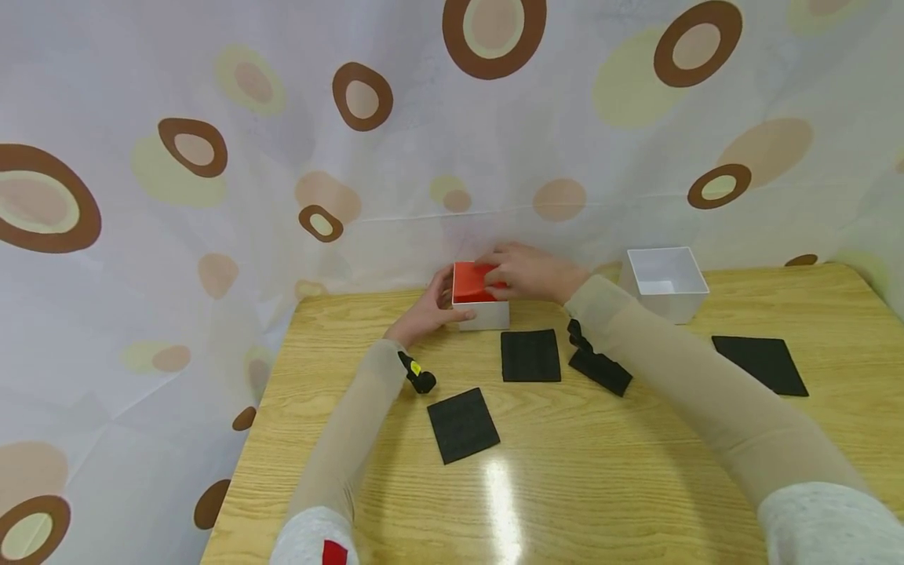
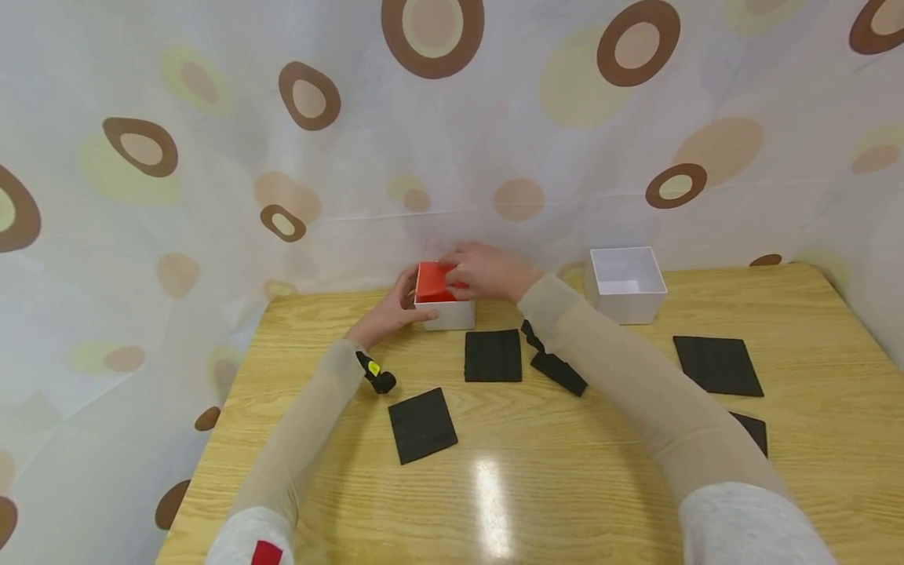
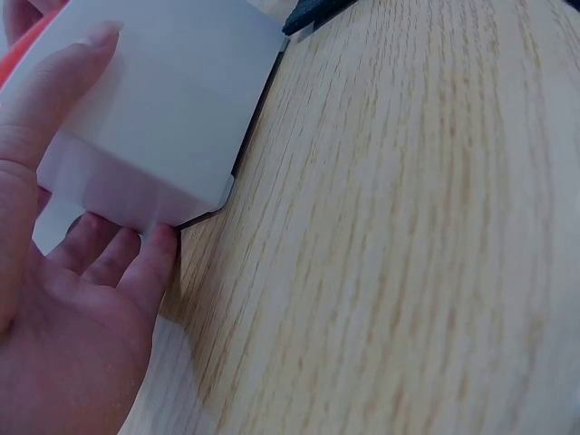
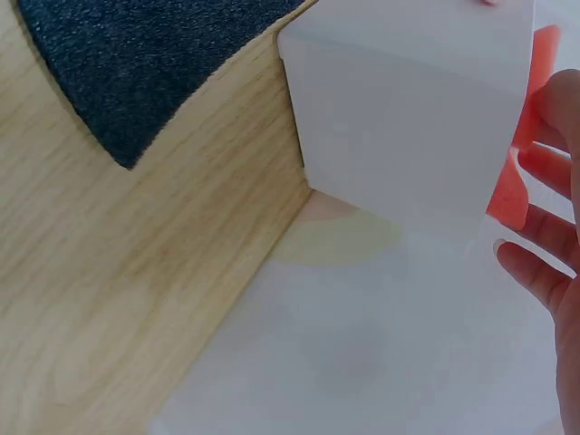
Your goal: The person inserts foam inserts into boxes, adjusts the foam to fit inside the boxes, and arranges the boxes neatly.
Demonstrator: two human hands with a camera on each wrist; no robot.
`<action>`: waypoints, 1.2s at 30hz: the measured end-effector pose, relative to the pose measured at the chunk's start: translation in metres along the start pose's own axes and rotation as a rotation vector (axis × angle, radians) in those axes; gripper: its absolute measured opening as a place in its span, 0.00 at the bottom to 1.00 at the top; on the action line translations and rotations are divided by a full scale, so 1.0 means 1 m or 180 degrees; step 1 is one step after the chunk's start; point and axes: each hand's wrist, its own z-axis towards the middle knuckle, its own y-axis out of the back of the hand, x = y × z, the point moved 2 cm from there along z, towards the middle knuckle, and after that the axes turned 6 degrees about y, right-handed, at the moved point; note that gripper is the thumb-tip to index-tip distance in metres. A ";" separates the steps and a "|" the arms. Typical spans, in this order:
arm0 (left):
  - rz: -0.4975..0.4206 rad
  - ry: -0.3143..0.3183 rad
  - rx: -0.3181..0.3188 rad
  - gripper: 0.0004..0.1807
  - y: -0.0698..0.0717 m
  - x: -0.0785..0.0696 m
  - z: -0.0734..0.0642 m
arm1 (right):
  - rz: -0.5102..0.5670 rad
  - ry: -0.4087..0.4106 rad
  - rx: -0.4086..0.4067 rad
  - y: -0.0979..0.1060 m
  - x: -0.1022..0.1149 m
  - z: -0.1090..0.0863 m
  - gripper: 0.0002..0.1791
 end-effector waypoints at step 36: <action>0.0107 0.0078 -0.0074 0.53 0.001 0.002 -0.001 | -0.0051 -0.0387 0.0520 -0.003 0.002 0.012 0.09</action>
